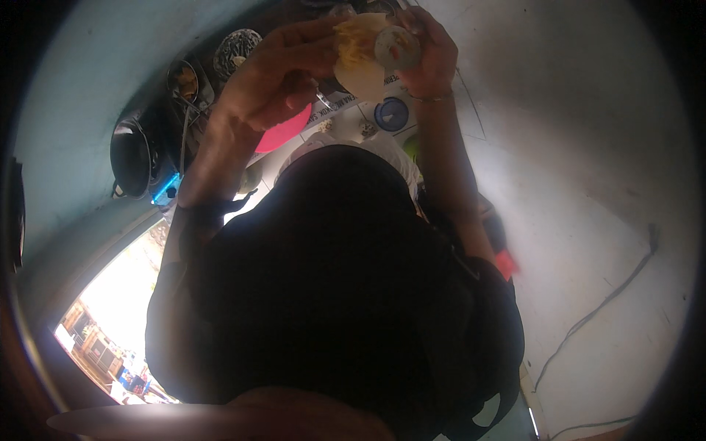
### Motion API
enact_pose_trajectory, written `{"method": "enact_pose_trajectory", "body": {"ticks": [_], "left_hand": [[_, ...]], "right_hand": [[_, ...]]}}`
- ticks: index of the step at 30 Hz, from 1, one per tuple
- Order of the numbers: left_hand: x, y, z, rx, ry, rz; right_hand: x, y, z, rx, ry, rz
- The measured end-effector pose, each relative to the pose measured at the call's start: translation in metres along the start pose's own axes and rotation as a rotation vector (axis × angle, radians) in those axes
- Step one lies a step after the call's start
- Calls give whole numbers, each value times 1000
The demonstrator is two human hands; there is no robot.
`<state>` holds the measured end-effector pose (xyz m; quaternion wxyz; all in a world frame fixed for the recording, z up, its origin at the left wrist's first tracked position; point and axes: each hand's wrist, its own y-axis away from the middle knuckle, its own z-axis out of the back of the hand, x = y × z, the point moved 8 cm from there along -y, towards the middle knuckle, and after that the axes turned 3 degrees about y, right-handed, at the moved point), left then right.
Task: The person assembles a street food snack by placing shredded ingredients and a yellow filling into a cone wrapper using a spoon. They fold the wrapper and place the finished item on a pink tray, repeating the process.
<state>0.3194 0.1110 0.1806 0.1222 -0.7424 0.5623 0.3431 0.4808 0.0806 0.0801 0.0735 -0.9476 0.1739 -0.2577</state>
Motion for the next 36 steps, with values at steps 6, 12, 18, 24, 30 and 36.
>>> {"method": "enact_pose_trajectory", "body": {"ticks": [6, 12, 18, 24, 30, 36], "left_hand": [[0, -2, 23, -23, 10, -30], [1, -5, 52, -149, -79, -121], [5, -4, 69, -250, -157, -169], [6, -3, 77, -307, -140, -217], [4, 1, 79, -379, -264, -228], [6, 0, 80, -334, -190, -279]], "right_hand": [[0, 8, 28, -361, 104, -43], [5, 5, 14, -138, -216, 33], [57, 30, -8, -450, 831, 352], [76, 51, -72, -586, 1318, 540], [67, 65, -133, -490, 1664, 604], [55, 60, -146, -366, 1661, 565]]}}
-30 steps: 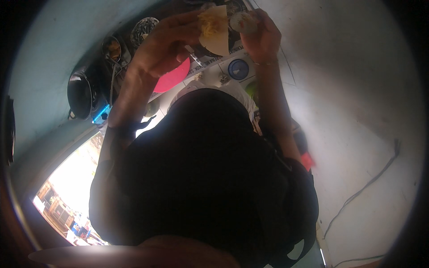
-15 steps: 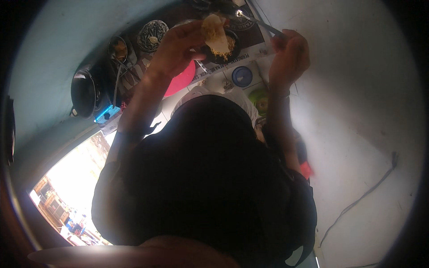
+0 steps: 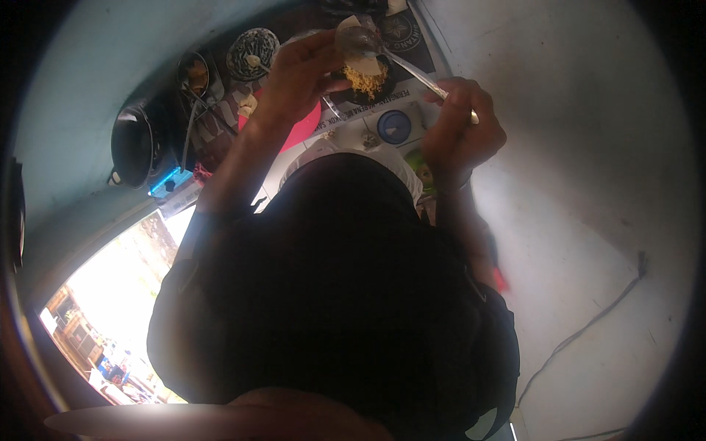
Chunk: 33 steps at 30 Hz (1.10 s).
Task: The person assembles a street food snack by placing shredded ingredients and a yellow filling into a cone wrapper using a spoon. They fold the wrapper and place the finished item on a pink tray, repeating the process.
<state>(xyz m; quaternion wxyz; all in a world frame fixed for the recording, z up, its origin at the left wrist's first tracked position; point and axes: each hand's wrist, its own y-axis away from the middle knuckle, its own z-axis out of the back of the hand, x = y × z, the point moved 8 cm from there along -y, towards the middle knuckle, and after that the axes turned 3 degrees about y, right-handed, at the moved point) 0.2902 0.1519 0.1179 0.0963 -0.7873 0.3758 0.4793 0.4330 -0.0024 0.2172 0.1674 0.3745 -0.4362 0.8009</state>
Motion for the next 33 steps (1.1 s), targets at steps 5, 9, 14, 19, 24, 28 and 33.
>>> {"method": "enact_pose_trajectory", "body": {"ticks": [5, 9, 14, 19, 24, 28, 33], "left_hand": [[0, 2, 3, -8, 8, -7], [0, 4, 4, -8, 16, -8], [5, 2, 10, 14, 78, 58], [1, 5, 17, 33, 35, 40], [-4, 10, 26, 22, -97, 25], [3, 17, 39, -34, 83, 94], [11, 19, 48, -59, 69, 89]], "right_hand": [[8, -1, 0, 5, 66, 69], [13, 0, 4, -59, 101, 141], [-13, -10, 8, -196, 22, 36], [-63, -8, 0, -106, -76, -157], [-124, 15, -41, 7, -117, -500], [-111, 26, -44, -2, -110, -407], [-78, 16, -35, 43, -140, -307]]}}
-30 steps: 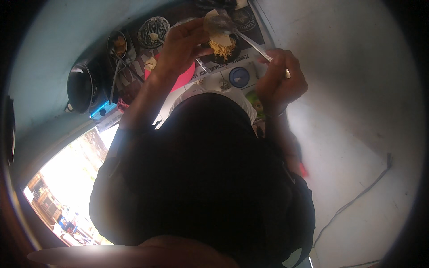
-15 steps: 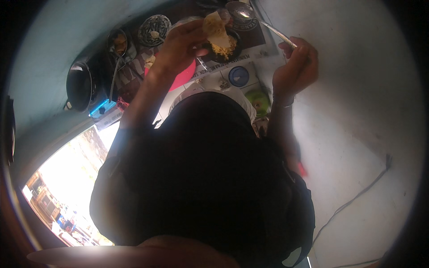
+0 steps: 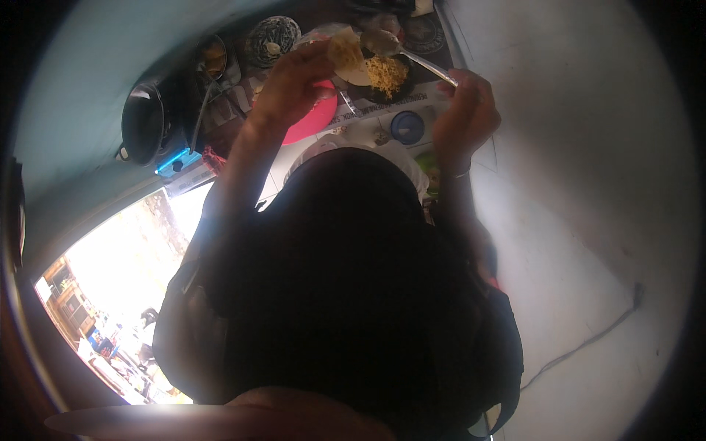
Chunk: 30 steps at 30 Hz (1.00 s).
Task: The person assembles a street food snack by placing shredded ingredients and a yellow filling into a cone wrapper using a spoon. They fold the wrapper and place the finished item on a pink tray, repeating the process.
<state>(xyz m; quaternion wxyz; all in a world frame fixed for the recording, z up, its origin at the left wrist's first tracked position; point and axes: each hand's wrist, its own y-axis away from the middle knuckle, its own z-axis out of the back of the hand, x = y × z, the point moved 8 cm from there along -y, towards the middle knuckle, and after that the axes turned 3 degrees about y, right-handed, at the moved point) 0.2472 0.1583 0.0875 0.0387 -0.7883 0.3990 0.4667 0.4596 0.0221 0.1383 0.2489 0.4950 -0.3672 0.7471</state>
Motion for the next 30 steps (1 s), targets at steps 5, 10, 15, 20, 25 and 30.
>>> {"method": "enact_pose_trajectory", "body": {"ticks": [5, 10, 15, 20, 25, 30], "left_hand": [[1, 2, 9, -71, -40, 1], [1, 3, 9, -83, -53, -8], [0, 3, 10, -111, -63, -20], [-1, 0, 5, -88, -47, -34], [-3, -3, 0, -73, -61, -37], [-4, -3, -6, -38, -43, -29]], "right_hand": [[22, -6, -4, 63, -26, 67], [33, -6, -3, 79, 13, 104], [40, -8, -2, 70, 34, 152], [46, -10, 0, 74, 20, 182], [50, -12, 0, 100, 20, 237], [57, -11, 0, 116, 73, 313]]}}
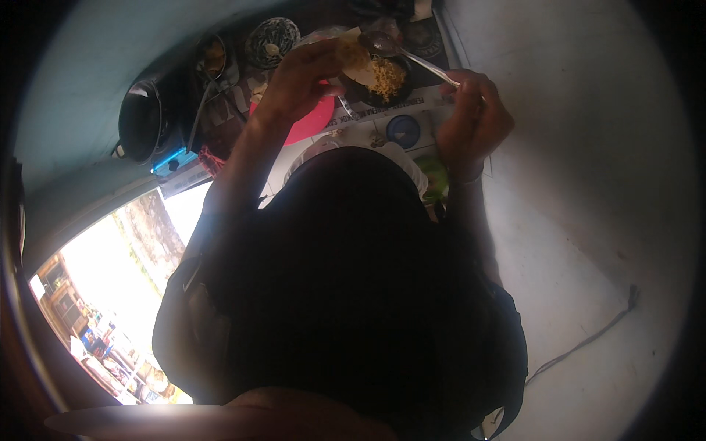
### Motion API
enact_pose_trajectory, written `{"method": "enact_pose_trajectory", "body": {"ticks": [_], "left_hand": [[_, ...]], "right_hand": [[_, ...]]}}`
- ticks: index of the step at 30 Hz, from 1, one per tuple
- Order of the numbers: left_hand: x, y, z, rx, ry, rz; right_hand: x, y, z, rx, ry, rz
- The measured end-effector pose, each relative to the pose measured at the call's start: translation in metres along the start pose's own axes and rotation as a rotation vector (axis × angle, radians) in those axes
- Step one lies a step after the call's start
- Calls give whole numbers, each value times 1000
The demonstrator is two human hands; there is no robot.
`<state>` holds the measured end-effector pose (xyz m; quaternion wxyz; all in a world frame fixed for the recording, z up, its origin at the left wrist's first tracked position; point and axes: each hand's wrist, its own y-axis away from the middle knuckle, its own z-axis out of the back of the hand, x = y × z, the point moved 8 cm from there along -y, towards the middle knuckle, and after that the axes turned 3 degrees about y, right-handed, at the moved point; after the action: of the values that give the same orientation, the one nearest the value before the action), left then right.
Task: The person assembles a street food snack by placing shredded ingredients and a yellow filling into a cone wrapper using a spoon. They fold the wrapper and place the finished item on a pink tray, repeating the process.
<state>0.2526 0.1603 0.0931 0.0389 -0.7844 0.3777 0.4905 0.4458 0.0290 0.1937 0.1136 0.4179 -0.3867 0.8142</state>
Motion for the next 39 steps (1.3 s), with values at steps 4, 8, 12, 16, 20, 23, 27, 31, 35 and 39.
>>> {"method": "enact_pose_trajectory", "body": {"ticks": [4, 8, 12, 16, 20, 23, 27, 31, 35, 39], "left_hand": [[0, 0, -2, -10, -17, 11], [-5, 1, -7, 32, -95, -25], [-5, 3, -9, 27, -68, 0], [-3, 3, -10, 16, 25, 44], [-5, 5, -10, 19, -6, 28], [-6, 7, -11, 26, 3, 27], [-6, 6, -11, 31, 8, 30], [-6, 6, -12, 54, 19, 26], [-7, 7, -11, 60, 22, 24], [-6, 8, -12, 59, 24, 28]], "right_hand": [[-2, 2, 8, -120, -32, -34], [-7, 4, 10, -117, -3, -111], [-9, 5, 11, -129, 16, -117], [-8, 5, 4, -84, -62, -97], [-7, 7, 0, -39, -58, -107], [-7, 7, 3, -74, -66, -99], [-7, 6, 7, -113, -6, -75], [-12, 6, 7, -133, -61, -127], [-16, 6, 6, -166, -97, -160], [-19, 7, 9, -146, -94, -187]]}}
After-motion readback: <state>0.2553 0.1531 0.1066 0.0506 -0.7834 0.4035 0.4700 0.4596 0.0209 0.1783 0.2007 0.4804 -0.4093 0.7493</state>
